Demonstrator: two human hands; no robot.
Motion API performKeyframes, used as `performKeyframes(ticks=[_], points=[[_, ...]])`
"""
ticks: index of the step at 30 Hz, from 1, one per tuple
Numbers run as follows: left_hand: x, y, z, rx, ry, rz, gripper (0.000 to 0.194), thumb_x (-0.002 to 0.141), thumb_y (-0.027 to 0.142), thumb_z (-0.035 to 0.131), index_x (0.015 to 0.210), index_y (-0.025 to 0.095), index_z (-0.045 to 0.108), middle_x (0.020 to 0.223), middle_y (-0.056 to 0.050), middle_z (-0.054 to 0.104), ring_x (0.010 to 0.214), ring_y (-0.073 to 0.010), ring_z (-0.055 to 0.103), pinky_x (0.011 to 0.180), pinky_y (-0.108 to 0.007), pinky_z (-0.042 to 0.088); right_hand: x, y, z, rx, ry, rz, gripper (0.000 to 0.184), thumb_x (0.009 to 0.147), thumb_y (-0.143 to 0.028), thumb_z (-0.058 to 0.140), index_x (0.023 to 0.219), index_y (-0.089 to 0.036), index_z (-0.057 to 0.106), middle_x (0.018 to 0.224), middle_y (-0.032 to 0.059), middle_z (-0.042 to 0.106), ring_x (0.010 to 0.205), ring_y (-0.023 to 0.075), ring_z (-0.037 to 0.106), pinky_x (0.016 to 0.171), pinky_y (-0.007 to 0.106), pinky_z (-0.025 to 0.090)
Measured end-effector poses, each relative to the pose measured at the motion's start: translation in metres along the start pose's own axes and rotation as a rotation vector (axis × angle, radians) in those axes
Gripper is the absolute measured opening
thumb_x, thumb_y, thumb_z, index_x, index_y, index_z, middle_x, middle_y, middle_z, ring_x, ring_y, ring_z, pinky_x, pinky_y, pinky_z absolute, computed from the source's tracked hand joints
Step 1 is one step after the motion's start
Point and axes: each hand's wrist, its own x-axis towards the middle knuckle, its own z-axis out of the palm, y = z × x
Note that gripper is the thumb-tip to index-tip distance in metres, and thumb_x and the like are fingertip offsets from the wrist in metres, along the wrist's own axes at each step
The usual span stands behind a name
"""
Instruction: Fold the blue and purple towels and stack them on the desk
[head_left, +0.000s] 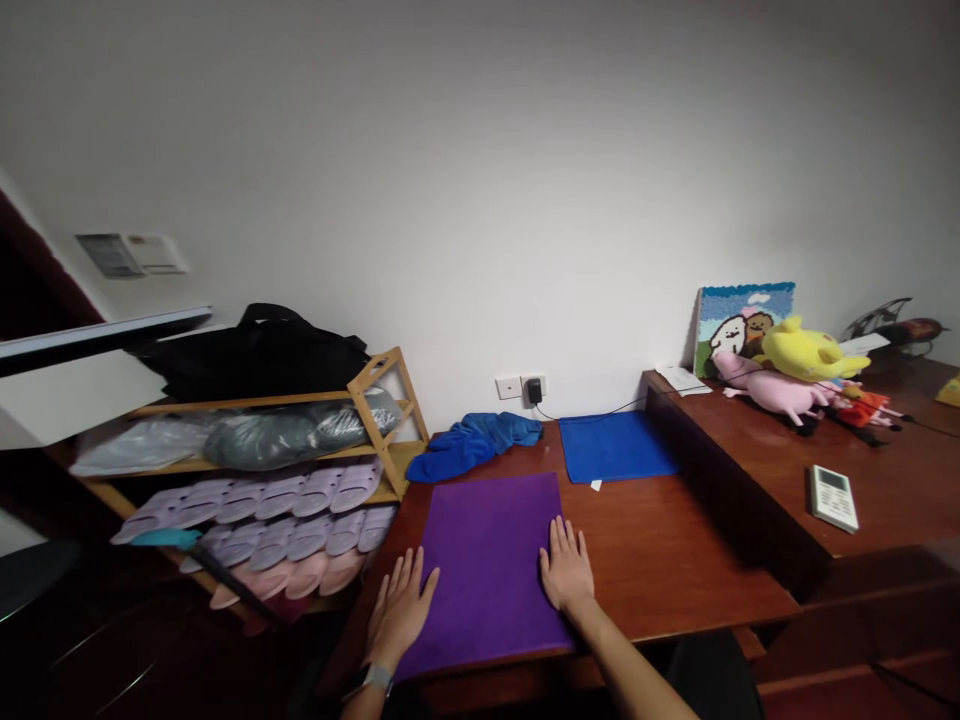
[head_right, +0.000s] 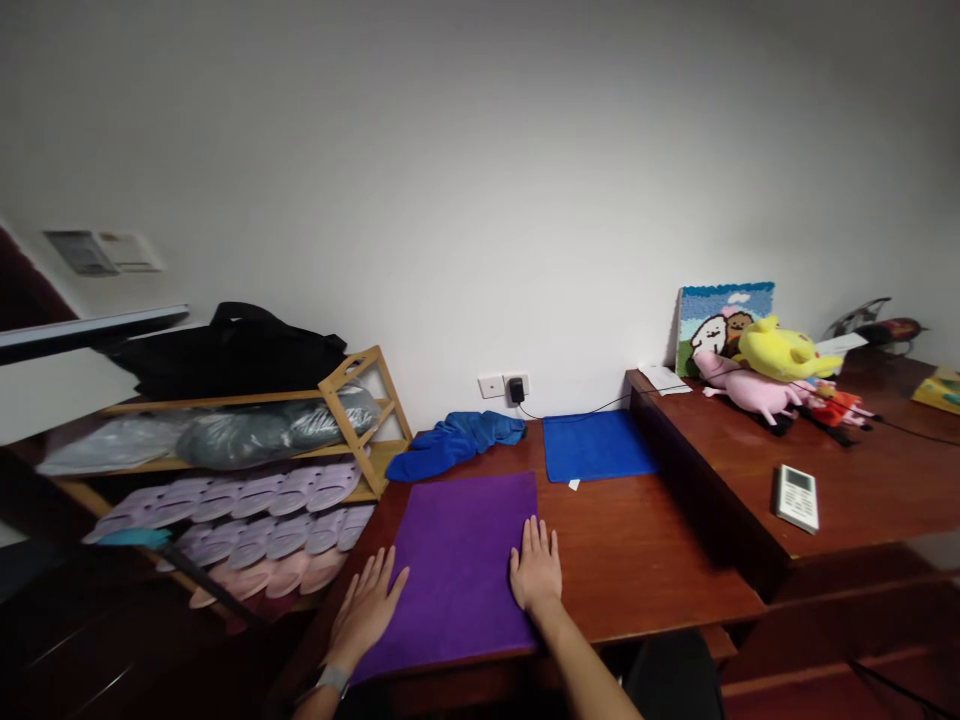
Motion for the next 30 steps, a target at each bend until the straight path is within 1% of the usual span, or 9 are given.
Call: performKeyframes(ticks=[5,8,10,12,16,19,21,24,30], points=[[-0.004,0.001,-0.004,0.049,-0.005,-0.002,0.077,0.097,0.054,0.024,0.161,0.011,0.025,0.168,-0.009,0.021,0.156,-0.026,0.02,0.127,-0.048,0.016,-0.001,0.0,-0.002,-0.005,-0.016,-0.009,0.067,0.103,-0.042,0.018,0.162,-0.01,0.017,0.169,0.0047,0.012,0.157,0.0239,0.008,0.128,0.046,0.003],[0.002,0.016,-0.017,0.047,0.072,0.016,0.075,0.098,0.053,0.025,0.159,0.009,0.03,0.167,-0.012,0.024,0.156,-0.0283,0.021,0.127,-0.049,0.015,-0.001,0.0,-0.001,-0.014,-0.016,-0.011,0.066,0.103,-0.041,0.016,0.162,-0.011,0.016,0.169,0.0041,0.012,0.157,0.0234,0.007,0.127,0.045,0.003],[0.006,0.046,-0.028,-0.013,0.133,0.033,0.073,0.101,0.051,0.021,0.158,0.008,0.033,0.167,-0.013,0.026,0.156,-0.029,0.021,0.126,-0.049,0.017,0.0,0.0,0.0,-0.022,-0.015,-0.002,0.066,0.103,-0.041,0.016,0.162,-0.013,0.016,0.169,0.0033,0.011,0.157,0.0228,0.007,0.127,0.045,0.002],[0.008,0.091,-0.037,-0.109,0.149,0.101,0.071,0.103,0.051,0.016,0.157,0.008,0.035,0.167,-0.014,0.028,0.155,-0.0285,0.023,0.126,-0.047,0.019,0.001,0.0,0.002,-0.026,-0.013,0.001,0.066,0.103,-0.041,0.016,0.162,-0.014,0.016,0.169,0.003,0.011,0.157,0.0225,0.006,0.127,0.045,0.002],[0.004,0.189,-0.04,-0.233,0.046,0.415,0.067,0.105,0.054,0.016,0.158,0.018,0.035,0.166,-0.007,0.032,0.155,-0.024,0.026,0.127,-0.045,0.021,0.004,0.004,0.008,-0.044,-0.024,-0.031,0.065,0.103,-0.039,0.016,0.162,-0.013,0.015,0.169,0.0044,0.01,0.157,0.0238,0.003,0.127,0.048,0.0],[0.001,0.226,-0.034,-0.246,-0.044,0.554,0.061,0.106,0.048,0.015,0.158,0.023,0.035,0.165,-0.003,0.034,0.155,-0.0202,0.026,0.128,-0.044,0.019,0.006,0.009,0.013,-0.069,-0.032,-0.076,0.064,0.102,-0.036,0.021,0.162,-0.015,0.016,0.17,0.004,0.007,0.157,0.0241,0.0,0.126,0.048,0.0],[0.003,0.225,-0.031,-0.243,-0.063,0.576,0.061,0.106,0.048,0.013,0.158,0.025,0.035,0.166,-0.002,0.034,0.155,-0.0192,0.025,0.128,-0.044,0.018,0.007,0.01,0.014,-0.066,-0.023,-0.078,0.064,0.102,-0.037,0.02,0.163,-0.016,0.015,0.17,0.0039,0.007,0.157,0.0234,0.0,0.126,0.047,-0.001],[0.009,0.196,-0.028,-0.219,-0.05,0.555,0.064,0.105,0.055,0.014,0.159,0.026,0.033,0.167,-0.001,0.03,0.155,-0.02,0.023,0.128,-0.044,0.018,0.006,0.008,0.014,-0.037,-0.006,-0.04,0.065,0.103,-0.04,0.014,0.163,-0.014,0.014,0.17,0.0039,0.01,0.157,0.0225,0.002,0.127,0.046,-0.001],[0.027,0.104,-0.018,-0.08,0.005,0.188,0.066,0.103,0.055,0.023,0.16,0.021,0.031,0.167,-0.009,0.028,0.155,-0.0266,0.025,0.126,-0.048,0.019,0.004,0.003,0.008,-0.011,-0.005,-0.015,0.066,0.104,-0.043,0.012,0.162,-0.012,0.015,0.17,0.0039,0.01,0.157,0.0223,0.004,0.127,0.045,-0.001]])
